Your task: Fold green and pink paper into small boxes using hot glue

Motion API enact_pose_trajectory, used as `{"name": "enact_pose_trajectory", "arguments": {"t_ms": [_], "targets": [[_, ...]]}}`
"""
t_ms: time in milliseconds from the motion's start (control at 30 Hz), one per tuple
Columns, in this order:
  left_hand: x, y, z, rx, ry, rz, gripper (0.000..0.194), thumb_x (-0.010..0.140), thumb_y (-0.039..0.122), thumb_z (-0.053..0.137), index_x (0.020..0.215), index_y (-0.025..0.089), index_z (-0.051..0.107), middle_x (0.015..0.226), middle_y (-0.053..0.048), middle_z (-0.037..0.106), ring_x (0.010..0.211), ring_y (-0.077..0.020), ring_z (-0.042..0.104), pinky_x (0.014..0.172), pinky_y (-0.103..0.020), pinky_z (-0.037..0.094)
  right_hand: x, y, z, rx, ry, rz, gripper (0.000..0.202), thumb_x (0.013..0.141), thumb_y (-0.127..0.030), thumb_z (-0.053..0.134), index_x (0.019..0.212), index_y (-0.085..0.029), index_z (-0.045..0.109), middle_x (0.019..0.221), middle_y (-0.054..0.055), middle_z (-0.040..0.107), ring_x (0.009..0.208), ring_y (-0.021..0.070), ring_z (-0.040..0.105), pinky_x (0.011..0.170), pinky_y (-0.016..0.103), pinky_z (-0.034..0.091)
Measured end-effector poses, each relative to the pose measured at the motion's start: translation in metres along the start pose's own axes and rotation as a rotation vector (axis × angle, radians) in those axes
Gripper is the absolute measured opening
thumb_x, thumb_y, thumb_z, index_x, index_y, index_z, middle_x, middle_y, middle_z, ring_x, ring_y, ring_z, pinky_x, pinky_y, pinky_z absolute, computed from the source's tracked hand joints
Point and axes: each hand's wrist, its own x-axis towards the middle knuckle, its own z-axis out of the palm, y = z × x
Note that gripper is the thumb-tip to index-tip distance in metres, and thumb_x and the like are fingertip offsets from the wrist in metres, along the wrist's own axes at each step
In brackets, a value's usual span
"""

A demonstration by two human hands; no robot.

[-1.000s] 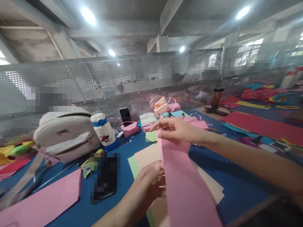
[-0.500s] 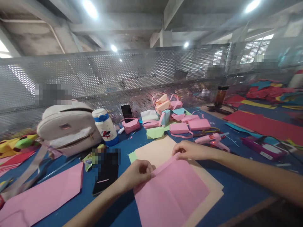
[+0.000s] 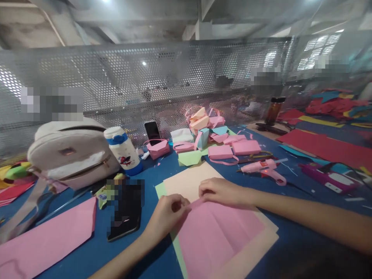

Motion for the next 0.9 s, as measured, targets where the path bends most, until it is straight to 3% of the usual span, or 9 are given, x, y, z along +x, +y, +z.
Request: {"name": "enact_pose_trajectory", "arguments": {"t_ms": [167, 400, 533, 667, 767, 900], "targets": [[-0.014, -0.004, -0.011, 0.222, 0.037, 0.06, 0.016, 0.082, 0.024, 0.065, 0.069, 0.021, 0.074, 0.07, -0.001, 0.072, 0.066, -0.0175, 0.059, 0.071, -0.03, 0.036, 0.0, 0.007, 0.007, -0.043, 0.011, -0.065, 0.011, 0.091, -0.011, 0.06, 0.089, -0.018, 0.067, 0.092, 0.003, 0.065, 0.09, 0.0189, 0.059, 0.08, 0.028, 0.042], [-0.019, -0.02, -0.017, 0.315, -0.032, 0.205, 0.021, 0.088, 0.017, 0.063, 0.094, 0.029, 0.078, 0.077, 0.001, 0.066, 0.077, -0.0176, 0.061, 0.084, -0.035, 0.036, -0.001, 0.022, 0.003, 0.102, 0.022, -0.027, 0.01, 0.088, -0.01, 0.066, 0.084, -0.018, 0.07, 0.086, 0.001, 0.066, 0.082, 0.0158, 0.063, 0.074, 0.024, 0.045], [-0.02, -0.023, -0.019, 0.437, -0.073, 0.372, 0.039, 0.095, 0.011, 0.051, 0.121, 0.034, 0.068, 0.081, 0.001, 0.06, 0.079, -0.0166, 0.057, 0.083, -0.034, 0.039, -0.001, 0.031, -0.004, 0.078, -0.001, -0.087, 0.013, 0.093, -0.015, 0.062, 0.087, -0.019, 0.073, 0.085, 0.002, 0.067, 0.082, 0.0155, 0.063, 0.074, 0.025, 0.045], [-0.021, -0.024, -0.015, 0.554, -0.079, 0.496, 0.055, 0.094, 0.004, 0.042, 0.138, 0.034, 0.054, 0.087, -0.001, 0.058, 0.08, -0.0168, 0.055, 0.085, -0.036, 0.039, -0.002, 0.027, 0.004, -0.097, 0.034, -0.271, 0.027, 0.1, -0.013, 0.048, 0.101, -0.022, 0.073, 0.092, 0.004, 0.069, 0.087, 0.017, 0.06, 0.077, 0.028, 0.044], [-0.022, -0.027, -0.009, 0.68, -0.003, 0.568, 0.045, 0.098, 0.01, 0.04, 0.135, 0.03, 0.057, 0.091, -0.003, 0.061, 0.08, -0.0187, 0.055, 0.089, -0.042, 0.037, -0.005, 0.019, 0.019, -0.342, 0.109, -0.372, 0.027, 0.102, -0.014, 0.046, 0.114, -0.022, 0.069, 0.099, 0.005, 0.069, 0.089, 0.0186, 0.057, 0.076, 0.032, 0.043], [-0.029, -0.027, -0.007, 0.829, 0.023, 0.664, 0.04, 0.104, 0.013, 0.032, 0.134, 0.019, 0.057, 0.109, -0.006, 0.068, 0.103, -0.0233, 0.058, 0.1, -0.044, 0.029, -0.011, 0.01, 0.032, -0.557, 0.172, -0.426, 0.025, 0.103, -0.014, 0.045, 0.115, -0.017, 0.066, 0.101, 0.007, 0.069, 0.092, 0.0207, 0.057, 0.08, 0.036, 0.045]]}}
